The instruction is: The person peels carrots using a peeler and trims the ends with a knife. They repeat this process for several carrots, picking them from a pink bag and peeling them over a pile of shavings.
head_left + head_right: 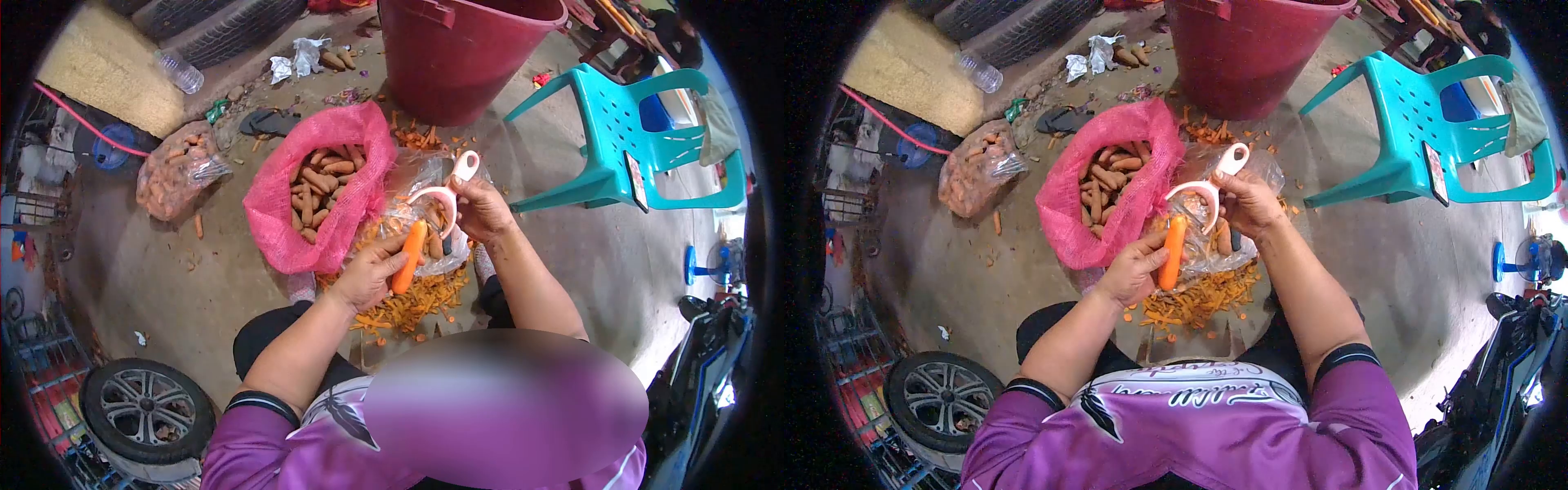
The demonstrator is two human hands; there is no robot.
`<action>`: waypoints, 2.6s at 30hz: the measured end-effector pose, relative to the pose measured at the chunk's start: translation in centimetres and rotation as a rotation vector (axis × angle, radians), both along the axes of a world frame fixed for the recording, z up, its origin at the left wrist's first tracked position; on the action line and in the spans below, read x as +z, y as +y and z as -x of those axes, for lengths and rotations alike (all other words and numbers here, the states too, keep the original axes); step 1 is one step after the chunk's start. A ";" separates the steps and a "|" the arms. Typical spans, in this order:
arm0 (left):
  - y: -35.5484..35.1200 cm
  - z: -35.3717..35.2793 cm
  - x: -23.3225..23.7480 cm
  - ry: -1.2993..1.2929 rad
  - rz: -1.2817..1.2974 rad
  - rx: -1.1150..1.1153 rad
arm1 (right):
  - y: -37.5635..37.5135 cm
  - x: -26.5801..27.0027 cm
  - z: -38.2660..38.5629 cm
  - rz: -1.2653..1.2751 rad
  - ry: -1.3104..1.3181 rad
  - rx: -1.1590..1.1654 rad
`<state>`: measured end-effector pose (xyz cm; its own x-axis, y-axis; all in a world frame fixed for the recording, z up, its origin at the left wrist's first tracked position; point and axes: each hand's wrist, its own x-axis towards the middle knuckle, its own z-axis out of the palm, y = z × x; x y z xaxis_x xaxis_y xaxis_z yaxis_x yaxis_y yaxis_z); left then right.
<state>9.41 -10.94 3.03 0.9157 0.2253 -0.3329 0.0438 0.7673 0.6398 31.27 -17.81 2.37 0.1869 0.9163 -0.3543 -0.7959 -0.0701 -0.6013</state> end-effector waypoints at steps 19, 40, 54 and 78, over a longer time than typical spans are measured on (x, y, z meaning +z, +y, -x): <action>0.0 -0.3 0.7 0.119 0.050 0.035 | -0.1 2.8 0.6 0.077 -0.094 -0.105; 0.1 0.5 0.7 -0.006 0.016 0.094 | -0.6 -0.7 1.1 0.344 -0.205 -0.046; -1.2 2.5 3.9 0.046 -0.305 0.441 | -5.2 4.7 4.9 0.327 -0.130 0.129; -1.8 0.4 0.5 0.391 -0.781 -0.044 | 0.1 2.6 6.8 0.094 -0.174 -0.296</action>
